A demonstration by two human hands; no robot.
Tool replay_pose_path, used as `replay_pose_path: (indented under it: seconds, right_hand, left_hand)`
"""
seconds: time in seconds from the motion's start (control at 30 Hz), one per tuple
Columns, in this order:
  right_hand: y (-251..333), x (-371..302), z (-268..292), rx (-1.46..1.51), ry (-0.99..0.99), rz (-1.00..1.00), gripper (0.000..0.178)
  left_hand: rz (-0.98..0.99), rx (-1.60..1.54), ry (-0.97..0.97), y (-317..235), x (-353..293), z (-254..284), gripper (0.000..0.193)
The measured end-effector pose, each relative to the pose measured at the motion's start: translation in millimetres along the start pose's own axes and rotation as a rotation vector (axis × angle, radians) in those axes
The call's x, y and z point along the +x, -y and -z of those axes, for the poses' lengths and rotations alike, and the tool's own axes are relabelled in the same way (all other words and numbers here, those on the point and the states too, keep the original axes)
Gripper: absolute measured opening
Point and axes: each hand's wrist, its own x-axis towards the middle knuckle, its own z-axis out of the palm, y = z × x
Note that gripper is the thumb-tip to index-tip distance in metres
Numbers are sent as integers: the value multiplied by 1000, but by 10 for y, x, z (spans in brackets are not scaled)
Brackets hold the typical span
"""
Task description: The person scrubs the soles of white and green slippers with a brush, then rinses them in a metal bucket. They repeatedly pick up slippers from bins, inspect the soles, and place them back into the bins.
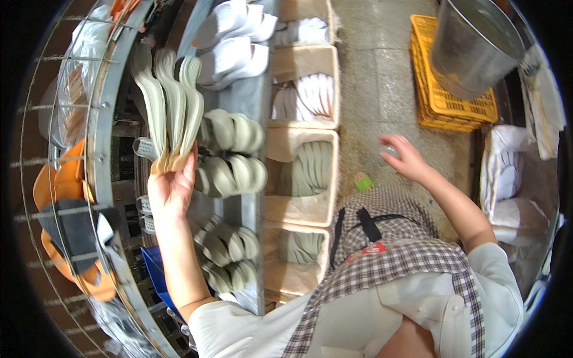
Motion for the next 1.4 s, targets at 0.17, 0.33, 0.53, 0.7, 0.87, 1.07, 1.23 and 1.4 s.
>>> replay_pose_path:
  seconds: [0.17, 0.33, 0.53, 0.7, 0.87, 1.07, 1.23, 1.4]
  right_hand:
    - [759, -15, 58, 875, 152, -91, 69]
    - [1126, -628, 141, 1721, 176, -45, 96]
    - [1088, -1269, 501, 1753, 115, -288, 70]
    - [1309, -1459, 479, 1644, 111, -530, 67]
    - [1389, -1528, 390, 1660, 217, -804, 77]
    - [1296, -1594, 136, 1732, 344, -1000, 84]
    - [1266, -1634, -2, 1723, 298, -1120, 83]
    - [1275, -1600, -18, 1704, 308, -1134, 83]
  left_hand:
    - [85, 221, 46, 1392, -1019, -279, 38]
    - [375, 256, 174, 2812, -1480, -216, 63]
    - [376, 835, 366, 3334, -1414, -254, 80]
    - [52, 673, 262, 3414, -961, -466, 53]
    - [435, 318, 142, 3562, -1018, -178, 35]
    - [591, 92, 235, 3742, -914, 338, 37]
    - [570, 102, 190, 3621, -989, 565, 40]
    - [602, 0, 317, 3608, -1003, 541, 40]
